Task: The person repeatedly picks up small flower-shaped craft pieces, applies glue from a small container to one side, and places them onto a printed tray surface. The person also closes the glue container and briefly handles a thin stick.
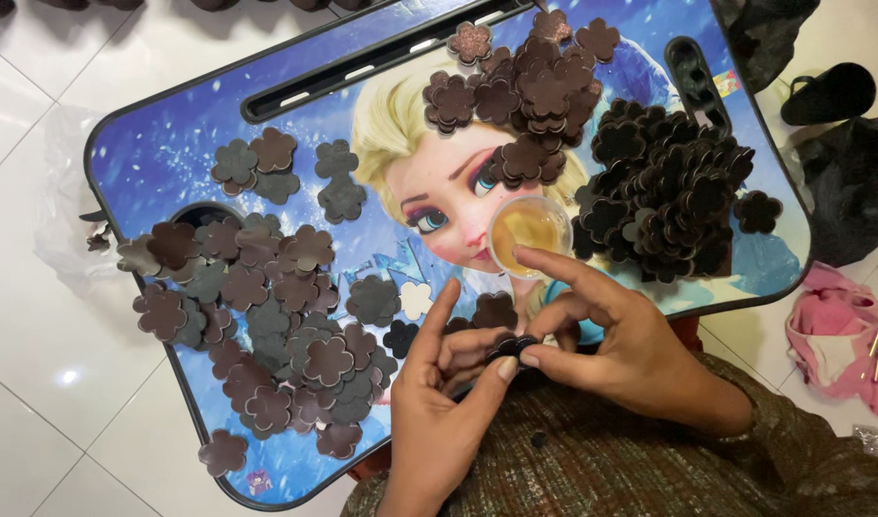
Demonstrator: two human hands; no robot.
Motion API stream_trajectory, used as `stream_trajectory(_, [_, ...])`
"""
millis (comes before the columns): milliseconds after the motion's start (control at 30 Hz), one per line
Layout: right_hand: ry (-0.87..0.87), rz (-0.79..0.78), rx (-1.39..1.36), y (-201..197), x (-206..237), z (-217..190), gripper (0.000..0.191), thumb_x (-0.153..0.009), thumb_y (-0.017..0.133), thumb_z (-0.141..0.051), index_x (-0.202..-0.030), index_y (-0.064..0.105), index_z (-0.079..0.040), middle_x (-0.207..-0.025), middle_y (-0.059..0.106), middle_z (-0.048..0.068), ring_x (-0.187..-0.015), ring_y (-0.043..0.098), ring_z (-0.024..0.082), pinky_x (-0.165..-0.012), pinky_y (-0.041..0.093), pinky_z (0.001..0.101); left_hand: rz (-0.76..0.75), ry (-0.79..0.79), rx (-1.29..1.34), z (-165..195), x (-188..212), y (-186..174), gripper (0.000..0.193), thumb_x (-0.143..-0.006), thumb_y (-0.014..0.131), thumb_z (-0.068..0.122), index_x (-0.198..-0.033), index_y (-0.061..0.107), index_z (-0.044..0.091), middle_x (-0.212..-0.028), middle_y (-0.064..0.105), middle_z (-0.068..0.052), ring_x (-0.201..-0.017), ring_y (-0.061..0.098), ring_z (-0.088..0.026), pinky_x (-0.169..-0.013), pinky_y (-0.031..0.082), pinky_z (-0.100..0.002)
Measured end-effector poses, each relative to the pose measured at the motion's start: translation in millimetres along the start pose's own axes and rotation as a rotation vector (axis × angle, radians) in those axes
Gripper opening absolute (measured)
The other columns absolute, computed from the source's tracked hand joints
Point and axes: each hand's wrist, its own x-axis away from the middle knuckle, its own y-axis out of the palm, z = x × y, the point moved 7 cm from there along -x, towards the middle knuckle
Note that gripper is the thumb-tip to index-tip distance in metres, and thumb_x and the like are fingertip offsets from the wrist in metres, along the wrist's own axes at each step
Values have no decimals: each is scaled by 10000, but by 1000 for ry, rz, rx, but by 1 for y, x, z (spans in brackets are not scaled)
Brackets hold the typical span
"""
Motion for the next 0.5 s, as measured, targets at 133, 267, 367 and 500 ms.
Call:
stream_trajectory(133, [-20,-3,74,0,1,-2,914,-769,833,-50,-1572,401,-118,-841,781,-5,-765,632,42,-686,498,218,75,-33,20,-3,-3,-2,733,-879,718,-12,-1546,415,21,-965,781,-89,-865,726,-107,-809,595,-259])
stream_trajectory(267, [-20,32,54,-6,0,-4,943,-736,851,-68,-1561,396,-121,-908,795,-10,-748,631,45,-656,505,226,110,15,17,-3,-5,-4,680,-876,737,-28,-1505,481,-6,-922,759,-84,-839,695,-101,-784,568,-251])
stream_trajectory(367, [-1,41,47,-8,-1,-2,961,-723,860,-82,-1563,398,-129,-915,805,-2,-717,602,54,-659,491,230,100,0,-1,-7,-5,-2,669,-872,742,-27,-1494,497,-5,-907,753,-66,-821,676,-87,-776,551,-236])
stream_trajectory(500, [-21,27,61,-5,-1,2,900,-773,857,-96,-1563,428,-120,-893,797,24,-792,641,64,-696,506,239,75,-25,-41,-11,-4,1,633,-867,735,-15,-1460,515,-5,-902,774,-45,-829,706,-80,-792,574,-229])
